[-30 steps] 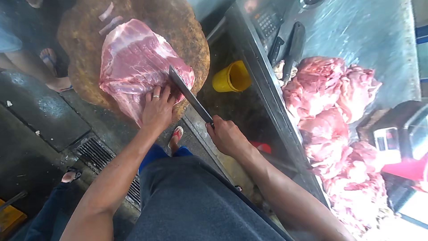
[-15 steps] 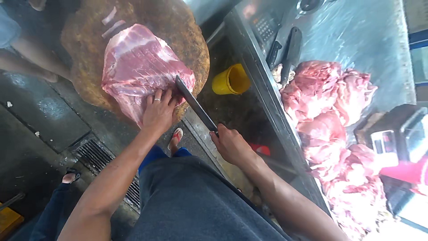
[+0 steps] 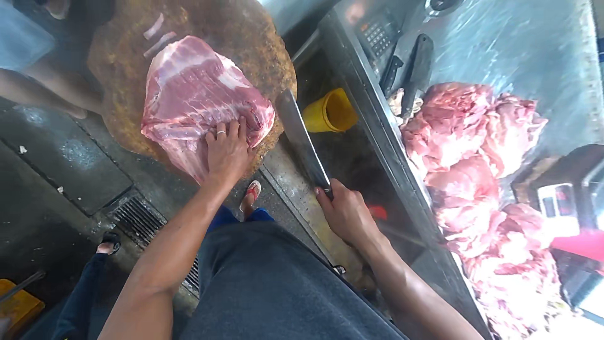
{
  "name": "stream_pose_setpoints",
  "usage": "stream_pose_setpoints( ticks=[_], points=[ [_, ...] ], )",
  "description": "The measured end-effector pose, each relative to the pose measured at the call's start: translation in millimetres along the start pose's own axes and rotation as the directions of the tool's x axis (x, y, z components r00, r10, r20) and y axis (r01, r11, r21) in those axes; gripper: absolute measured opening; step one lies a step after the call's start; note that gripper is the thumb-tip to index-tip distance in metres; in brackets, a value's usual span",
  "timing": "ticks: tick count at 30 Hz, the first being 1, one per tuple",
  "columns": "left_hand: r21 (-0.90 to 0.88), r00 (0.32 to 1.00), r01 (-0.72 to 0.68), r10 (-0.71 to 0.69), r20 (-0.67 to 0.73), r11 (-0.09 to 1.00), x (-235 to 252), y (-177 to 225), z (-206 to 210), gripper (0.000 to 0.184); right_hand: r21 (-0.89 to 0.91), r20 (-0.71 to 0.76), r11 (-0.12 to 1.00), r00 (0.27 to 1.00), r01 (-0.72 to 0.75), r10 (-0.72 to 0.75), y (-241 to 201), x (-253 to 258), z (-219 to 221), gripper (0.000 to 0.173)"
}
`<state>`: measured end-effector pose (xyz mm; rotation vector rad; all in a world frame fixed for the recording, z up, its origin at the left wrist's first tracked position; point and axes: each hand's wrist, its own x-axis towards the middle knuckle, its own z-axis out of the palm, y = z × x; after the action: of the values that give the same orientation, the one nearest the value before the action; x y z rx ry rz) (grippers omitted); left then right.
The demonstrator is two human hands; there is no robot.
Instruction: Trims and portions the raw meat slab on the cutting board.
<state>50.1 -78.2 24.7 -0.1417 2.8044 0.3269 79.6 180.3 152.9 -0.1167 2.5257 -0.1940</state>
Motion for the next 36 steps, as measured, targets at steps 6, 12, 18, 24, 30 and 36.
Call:
stream_pose_setpoints(
  ticks=[6, 12, 18, 24, 30, 36],
  points=[
    [0.009, 1.000, -0.011, 0.011, -0.009, 1.000, -5.8, 4.0, 6.4, 0.069, -0.052, 0.089, 0.998, 0.995, 0.040, -0.036, -7.9, 4.6, -5.8, 0.034],
    [-0.041, 0.998, -0.042, 0.040, -0.049, 0.998, -11.7, -3.3, 11.9, 0.054, -0.158, 0.174, 0.982, 0.982, 0.101, -0.073, -30.4, 23.2, -11.2, 0.034],
    [-0.050, 0.996, -0.053, 0.049, -0.073, 0.997, -12.5, -5.4, 13.4, 0.057, -0.196, 0.160, 0.973, 0.983, 0.126, -0.095, -40.2, 38.1, -10.0, 0.032],
    [-0.043, 0.997, -0.058, 0.056, -0.056, 0.997, -12.2, -6.5, 12.8, 0.058, -0.202, 0.177, 0.971, 0.980, 0.124, -0.089, -44.3, 37.6, -8.8, 0.031],
    [-0.024, 0.996, -0.072, 0.070, -0.054, 0.997, -13.5, -5.6, 14.3, 0.053, -0.249, 0.210, 0.966, 0.978, 0.070, -0.017, -54.6, 40.4, -4.7, 0.033],
    [-0.019, 0.997, -0.066, 0.066, -0.043, 0.998, -13.2, -4.7, 15.1, 0.056, -0.259, 0.156, 0.962, 0.987, 0.083, -0.043, -58.8, 44.4, -0.6, 0.032]
  ],
)
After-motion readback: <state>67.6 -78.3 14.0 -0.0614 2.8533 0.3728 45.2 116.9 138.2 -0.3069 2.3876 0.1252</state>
